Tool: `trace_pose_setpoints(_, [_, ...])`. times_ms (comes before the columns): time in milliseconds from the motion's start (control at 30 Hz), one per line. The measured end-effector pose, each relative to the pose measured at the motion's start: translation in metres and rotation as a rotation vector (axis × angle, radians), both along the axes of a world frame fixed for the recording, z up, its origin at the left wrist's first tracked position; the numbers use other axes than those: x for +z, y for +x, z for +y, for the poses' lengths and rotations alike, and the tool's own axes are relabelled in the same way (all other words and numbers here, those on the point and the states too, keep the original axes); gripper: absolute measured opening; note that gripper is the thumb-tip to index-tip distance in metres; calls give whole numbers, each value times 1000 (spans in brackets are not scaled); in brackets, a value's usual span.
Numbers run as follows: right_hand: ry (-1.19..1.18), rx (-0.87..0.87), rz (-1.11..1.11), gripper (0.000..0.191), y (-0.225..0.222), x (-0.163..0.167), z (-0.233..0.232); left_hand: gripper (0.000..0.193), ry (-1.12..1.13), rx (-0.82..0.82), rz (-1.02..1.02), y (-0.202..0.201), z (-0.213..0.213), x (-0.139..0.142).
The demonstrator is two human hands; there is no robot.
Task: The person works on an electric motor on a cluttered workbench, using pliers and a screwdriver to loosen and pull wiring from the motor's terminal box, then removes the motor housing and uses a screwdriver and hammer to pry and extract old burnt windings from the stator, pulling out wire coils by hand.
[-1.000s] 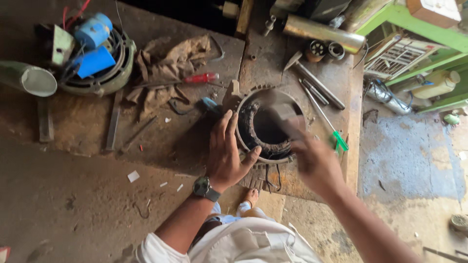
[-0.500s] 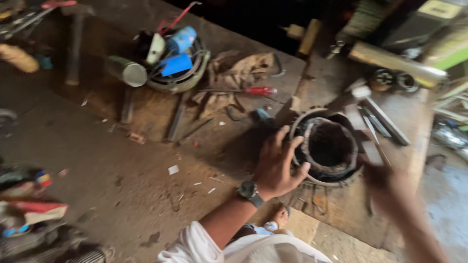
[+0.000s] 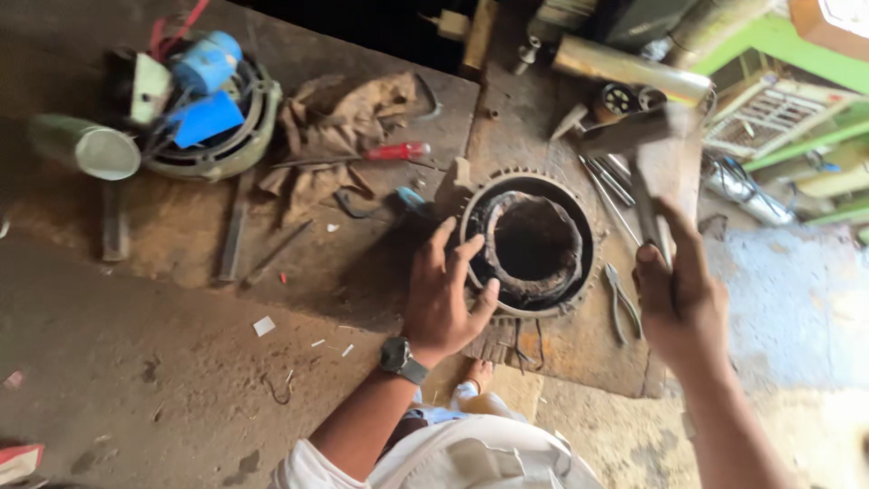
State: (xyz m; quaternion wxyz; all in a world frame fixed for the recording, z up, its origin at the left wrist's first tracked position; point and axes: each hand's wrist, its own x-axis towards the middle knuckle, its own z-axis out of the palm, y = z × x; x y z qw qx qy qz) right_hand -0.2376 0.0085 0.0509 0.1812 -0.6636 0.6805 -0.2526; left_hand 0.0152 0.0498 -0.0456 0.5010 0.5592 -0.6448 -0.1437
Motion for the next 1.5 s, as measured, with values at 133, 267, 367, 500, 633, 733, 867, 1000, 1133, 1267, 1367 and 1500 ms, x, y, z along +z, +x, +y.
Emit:
trace_pose_setpoints(133, [-288, 375, 89, 50, 4, -3, 0, 55, 17, -7, 3, -3, -3, -1])
trace_pose_setpoints(267, [250, 1, 139, 51, -2, 13, -2, 55, 8, -3, -25, -7, -7, -2])
trace_pose_setpoints(367, [-16, 75, 68, 49, -10, 14, 4, 54, 17, -8, -1, -10, -6, -3])
trace_pose_setpoints(500, [132, 236, 257, 58, -14, -11, -2, 54, 16, -8, -13, -12, -6, -3])
trace_pose_setpoints(633, [276, 118, 387, 54, -33, -8, 13, 55, 34, -1, -51, -17, -6, -4])
trace_pose_setpoints(733, [-90, 164, -40, 52, -28, -12, 19, 55, 47, 1, -48, -20, -6, -4])
trace_pose_setpoints(867, [31, 270, 263, 54, -33, -13, 1, 55, 26, 21, -94, -25, -5, -4])
trace_pose_setpoints(1000, [35, 243, 42, 49, -57, -3, -2, 55, 35, 49, -168, -31, -1, -5])
trace_pose_setpoints(1133, [-328, 379, -76, 47, -55, -20, -2, 53, 72, 81, -190, -38, 0, -2])
trace_pose_setpoints(1267, [258, 190, 129, 53, -84, -37, -24, 53, 33, 77, -267, -46, -1, 15])
trace_pose_setpoints(1367, [304, 91, -32, 51, -124, -46, -16, 53, 36, 108, -362, -58, -3, 30])
trace_pose_setpoints(1500, [18, 186, 3, 53, -165, -66, 15, 38, 29, -1, -413, -83, -39, 38])
